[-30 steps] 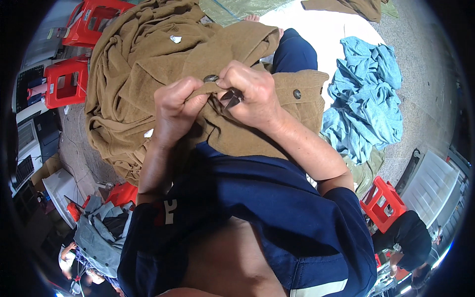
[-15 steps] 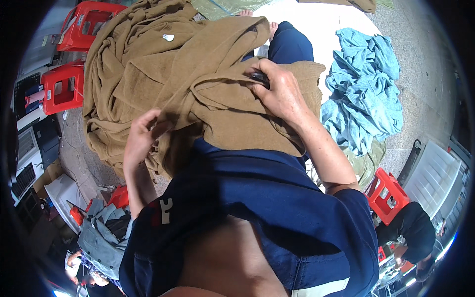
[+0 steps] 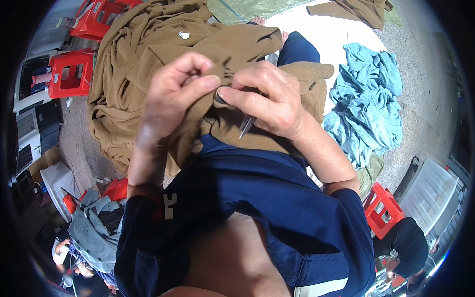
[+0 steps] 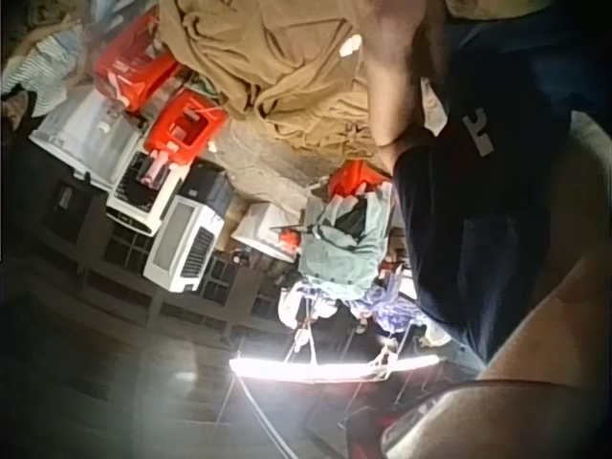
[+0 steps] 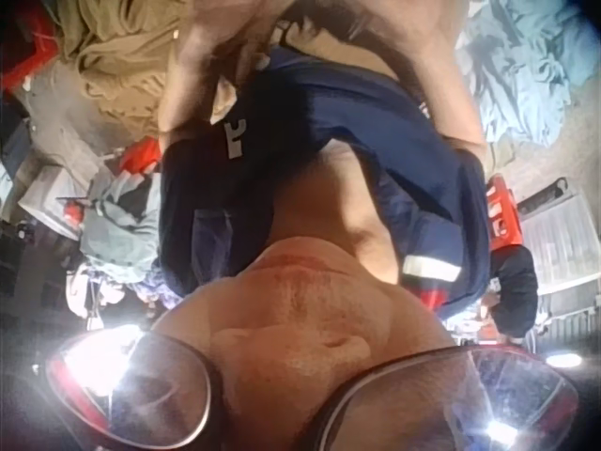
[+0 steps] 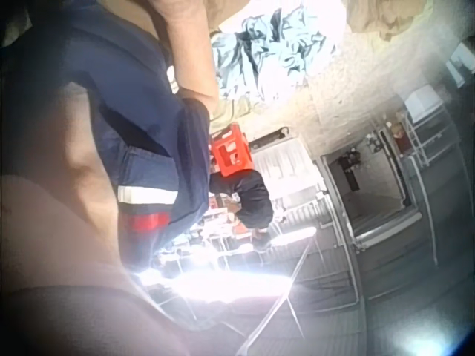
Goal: Trimming excess threads and inspecting buttons on brown sweaters.
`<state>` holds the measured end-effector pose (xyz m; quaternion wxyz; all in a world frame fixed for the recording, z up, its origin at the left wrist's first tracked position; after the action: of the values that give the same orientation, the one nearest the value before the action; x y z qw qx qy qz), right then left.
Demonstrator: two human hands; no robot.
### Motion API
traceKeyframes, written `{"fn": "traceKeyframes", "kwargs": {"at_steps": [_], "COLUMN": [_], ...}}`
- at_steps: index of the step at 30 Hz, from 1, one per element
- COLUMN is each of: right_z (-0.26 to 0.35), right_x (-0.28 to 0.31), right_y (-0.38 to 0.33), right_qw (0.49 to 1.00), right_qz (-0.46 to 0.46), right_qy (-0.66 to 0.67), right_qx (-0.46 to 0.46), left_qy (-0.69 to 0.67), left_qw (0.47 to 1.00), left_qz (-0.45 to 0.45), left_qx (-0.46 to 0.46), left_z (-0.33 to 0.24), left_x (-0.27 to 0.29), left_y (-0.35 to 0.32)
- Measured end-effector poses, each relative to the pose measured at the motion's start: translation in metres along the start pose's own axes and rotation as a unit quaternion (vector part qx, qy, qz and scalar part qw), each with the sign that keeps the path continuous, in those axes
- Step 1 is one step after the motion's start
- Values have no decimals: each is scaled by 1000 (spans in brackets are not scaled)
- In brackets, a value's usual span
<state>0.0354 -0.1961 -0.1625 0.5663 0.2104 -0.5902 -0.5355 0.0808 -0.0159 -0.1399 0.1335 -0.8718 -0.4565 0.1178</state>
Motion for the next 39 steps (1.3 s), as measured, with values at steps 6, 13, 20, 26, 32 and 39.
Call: {"fn": "traceKeyframes", "kwargs": {"at_steps": [6, 13, 20, 26, 32, 39], "right_z": [-7, -5, 5, 8, 4, -3], "right_x": [-10, -27, -38, -24, -26, -31], "right_y": [-5, -4, -3, 12, 6, 4], "right_qw": [957, 986, 986, 999, 999, 985], "right_qz": [25, 82, 60, 25, 32, 65], "right_qy": [207, 82, 37, -30, -22, 111], "right_qx": [-201, -121, -148, -17, 6, -116], "left_qy": [-62, 99, -210, -30, 158, 279], "left_qw": [998, 991, 972, 994, 983, 940], "left_qz": [23, -90, -75, -99, -92, -131], "left_qx": [20, -5, 71, 30, -14, -145], "left_z": [13, 24, 38, 17, 8, 16], "left_x": [9, 17, 20, 17, 16, 11], "left_y": [-3, -13, -15, -22, -21, -21]}}
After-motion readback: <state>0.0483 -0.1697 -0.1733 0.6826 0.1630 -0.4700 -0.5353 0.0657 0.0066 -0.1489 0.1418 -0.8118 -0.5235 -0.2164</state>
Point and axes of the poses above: each hand's wrist, its own y-axis towards the middle knuckle, its own x-axis out of the back of the hand, z = x × y, the point moved 2 cm from there along y, towards the middle knuckle, and after that the axes turned 10 degrees about x, right-handed, at the moved point
